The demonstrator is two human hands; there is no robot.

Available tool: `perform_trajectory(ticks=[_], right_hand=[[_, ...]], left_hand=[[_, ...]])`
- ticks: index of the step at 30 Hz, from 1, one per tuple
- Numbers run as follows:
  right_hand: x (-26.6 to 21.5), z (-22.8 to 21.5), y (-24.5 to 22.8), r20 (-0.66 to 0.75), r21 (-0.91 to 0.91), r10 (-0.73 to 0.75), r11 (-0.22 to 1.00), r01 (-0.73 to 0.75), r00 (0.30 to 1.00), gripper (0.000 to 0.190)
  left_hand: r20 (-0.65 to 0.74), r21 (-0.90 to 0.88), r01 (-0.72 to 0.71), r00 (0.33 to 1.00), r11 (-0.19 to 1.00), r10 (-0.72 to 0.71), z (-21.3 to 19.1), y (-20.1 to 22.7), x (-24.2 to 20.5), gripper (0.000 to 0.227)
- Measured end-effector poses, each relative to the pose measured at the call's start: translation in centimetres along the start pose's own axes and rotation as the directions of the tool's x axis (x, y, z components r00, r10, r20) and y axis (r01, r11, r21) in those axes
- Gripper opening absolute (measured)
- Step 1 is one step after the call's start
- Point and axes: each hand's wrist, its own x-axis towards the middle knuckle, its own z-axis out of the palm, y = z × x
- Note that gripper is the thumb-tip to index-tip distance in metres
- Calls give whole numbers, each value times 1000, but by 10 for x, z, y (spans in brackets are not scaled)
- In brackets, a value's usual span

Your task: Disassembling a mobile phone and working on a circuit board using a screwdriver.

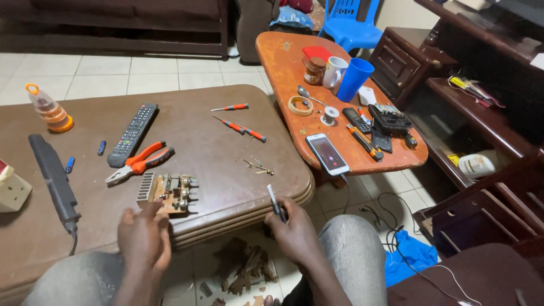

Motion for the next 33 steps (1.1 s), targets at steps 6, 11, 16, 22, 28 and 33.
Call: perform_trajectory(ticks=[6,11,16,22,28,33], right_hand=[[42,4,47,-39,-152,-291,947,282,956,41],[80,-9,8,-123,-237,-274,941,240,954,42],[129,-5,4,-163,-396,-255,902,173,953,37],[177,15,14,-208,-319,-297,921,223,932,28],[163,37,5,-157,-403,-301,889,217,941,33],[48,78,-52,-66,51,-715,694,718,696,42]], left_hand=[[143,4,-91,986,996,89,-14,18,7,88],[168,4,-240,957,971,236,6,35,-40,33],[107,307,-267,964,914,245,17,58,-84,42],[113,118,-232,969,966,219,14,40,-68,63],[206,246,-150,973,958,100,20,34,-64,47],[301,-31,152,944,988,-136,26,-10,-44,61]])
